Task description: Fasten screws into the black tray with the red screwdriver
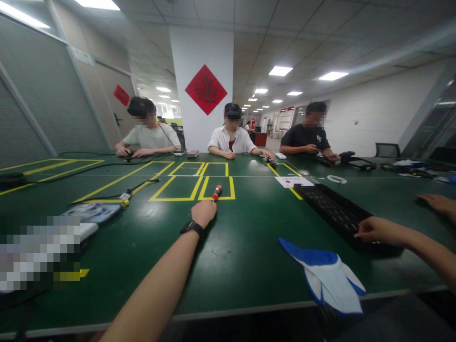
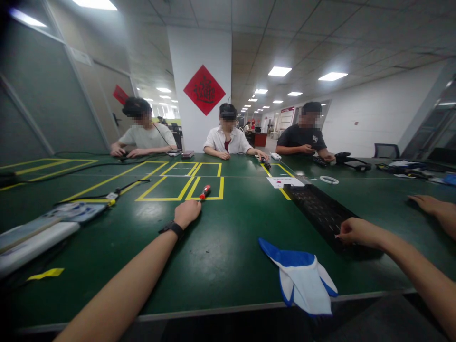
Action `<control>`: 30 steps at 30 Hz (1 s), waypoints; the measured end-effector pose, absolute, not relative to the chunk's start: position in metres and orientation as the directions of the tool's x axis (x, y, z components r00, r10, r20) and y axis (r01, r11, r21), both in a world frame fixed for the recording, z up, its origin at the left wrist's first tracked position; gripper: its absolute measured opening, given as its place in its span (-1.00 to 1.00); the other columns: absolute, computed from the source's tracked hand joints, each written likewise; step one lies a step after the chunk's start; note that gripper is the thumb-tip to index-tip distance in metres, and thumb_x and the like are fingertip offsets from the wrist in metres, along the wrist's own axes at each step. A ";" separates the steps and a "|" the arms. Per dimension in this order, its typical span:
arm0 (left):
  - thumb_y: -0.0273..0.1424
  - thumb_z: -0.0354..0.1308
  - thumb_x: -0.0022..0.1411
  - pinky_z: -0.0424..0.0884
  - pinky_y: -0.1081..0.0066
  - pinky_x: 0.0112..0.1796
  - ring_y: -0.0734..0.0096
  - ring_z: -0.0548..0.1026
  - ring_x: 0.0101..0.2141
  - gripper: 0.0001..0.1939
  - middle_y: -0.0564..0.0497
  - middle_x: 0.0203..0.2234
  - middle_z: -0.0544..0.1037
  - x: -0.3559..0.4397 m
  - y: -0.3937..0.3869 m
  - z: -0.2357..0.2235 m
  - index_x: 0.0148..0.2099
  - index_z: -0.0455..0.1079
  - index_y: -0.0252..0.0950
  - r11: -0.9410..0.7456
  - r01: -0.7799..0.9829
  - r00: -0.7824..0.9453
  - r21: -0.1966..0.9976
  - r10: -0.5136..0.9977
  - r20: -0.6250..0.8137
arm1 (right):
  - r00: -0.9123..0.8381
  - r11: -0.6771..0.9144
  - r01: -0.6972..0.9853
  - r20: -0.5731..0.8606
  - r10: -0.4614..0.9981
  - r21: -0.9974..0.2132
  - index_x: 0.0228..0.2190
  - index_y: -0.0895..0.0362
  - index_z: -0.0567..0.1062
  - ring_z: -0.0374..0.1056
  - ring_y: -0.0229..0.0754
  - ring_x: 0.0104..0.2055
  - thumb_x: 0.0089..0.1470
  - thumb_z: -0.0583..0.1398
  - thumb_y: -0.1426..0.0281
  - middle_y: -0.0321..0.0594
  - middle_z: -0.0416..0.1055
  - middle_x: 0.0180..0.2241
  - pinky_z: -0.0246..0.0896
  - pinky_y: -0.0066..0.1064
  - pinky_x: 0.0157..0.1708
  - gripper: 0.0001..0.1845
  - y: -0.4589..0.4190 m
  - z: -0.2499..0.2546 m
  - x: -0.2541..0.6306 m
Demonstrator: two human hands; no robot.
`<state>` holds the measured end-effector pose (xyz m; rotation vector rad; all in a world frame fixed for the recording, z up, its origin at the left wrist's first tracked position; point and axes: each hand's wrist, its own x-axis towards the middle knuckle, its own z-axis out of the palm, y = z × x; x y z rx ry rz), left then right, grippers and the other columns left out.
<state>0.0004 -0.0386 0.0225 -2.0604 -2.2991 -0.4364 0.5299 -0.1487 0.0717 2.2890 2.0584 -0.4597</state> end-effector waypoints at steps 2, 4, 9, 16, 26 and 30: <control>-0.24 -0.28 0.17 0.33 0.31 -0.31 0.18 0.45 -0.27 -0.54 -0.22 -0.30 0.49 0.000 -0.038 0.022 -0.29 0.41 -0.37 0.088 0.978 -0.127 0.190 0.971 0.204 | 0.055 -0.117 0.972 -0.289 0.956 -0.203 -0.52 0.21 0.45 0.34 -0.16 -0.46 -0.15 0.10 0.13 -0.12 0.42 -0.50 0.09 -0.41 -0.49 -0.63 -0.149 0.073 0.529; -0.24 -0.28 0.18 0.34 0.31 -0.31 0.18 0.45 -0.27 -0.53 -0.22 -0.30 0.49 0.000 -0.038 0.021 -0.29 0.40 -0.37 0.096 0.977 -0.135 0.192 0.970 0.204 | 0.056 -0.123 0.972 -0.313 0.948 -0.201 -0.52 0.21 0.44 0.34 -0.14 -0.44 -0.14 0.09 0.13 -0.10 0.43 -0.49 0.09 -0.39 -0.46 -0.63 -0.148 0.074 0.529; -0.24 -0.30 0.18 0.34 0.31 -0.32 0.18 0.45 -0.28 -0.52 -0.21 -0.29 0.48 0.002 -0.041 0.023 -0.29 0.40 -0.37 0.095 0.977 -0.135 0.189 0.968 0.211 | 0.142 -0.189 0.975 -0.333 0.932 -0.115 -0.56 0.22 0.44 0.34 -0.11 -0.41 -0.16 0.12 0.11 -0.09 0.42 -0.50 0.11 -0.35 -0.45 -0.61 -0.145 0.079 0.523; -0.27 -0.29 0.18 0.33 0.34 -0.31 0.19 0.45 -0.26 -0.54 -0.22 -0.27 0.48 0.005 -0.045 0.027 -0.27 0.41 -0.38 0.110 0.979 -0.144 0.170 0.968 0.207 | 0.279 -0.382 0.903 -0.404 0.871 -0.199 -0.64 0.27 0.40 0.29 -0.24 -0.56 -0.11 0.11 0.33 -0.06 0.38 -0.56 0.10 -0.44 -0.57 -0.75 -0.142 0.083 0.507; -0.26 -0.30 0.19 0.33 0.31 -0.27 0.19 0.45 -0.24 -0.52 -0.24 -0.26 0.48 0.005 -0.044 0.024 -0.23 0.41 -0.37 0.120 0.980 -0.153 0.160 0.965 0.212 | 0.256 -0.280 0.958 -0.272 0.928 -0.056 -0.62 0.24 0.47 0.34 -0.14 -0.47 -0.15 0.11 0.32 -0.06 0.41 -0.55 0.09 -0.40 -0.50 -0.76 -0.137 0.085 0.525; -0.25 -0.30 0.18 0.34 0.31 -0.30 0.18 0.45 -0.26 -0.52 -0.23 -0.27 0.48 0.004 -0.042 0.022 -0.25 0.41 -0.38 0.117 0.980 -0.151 0.163 0.964 0.217 | 0.314 -0.317 0.942 -0.044 0.948 -0.107 -0.43 0.21 0.47 0.35 -0.10 -0.34 -0.09 0.07 0.23 -0.05 0.43 -0.39 0.12 -0.40 -0.40 -0.68 -0.121 0.077 0.526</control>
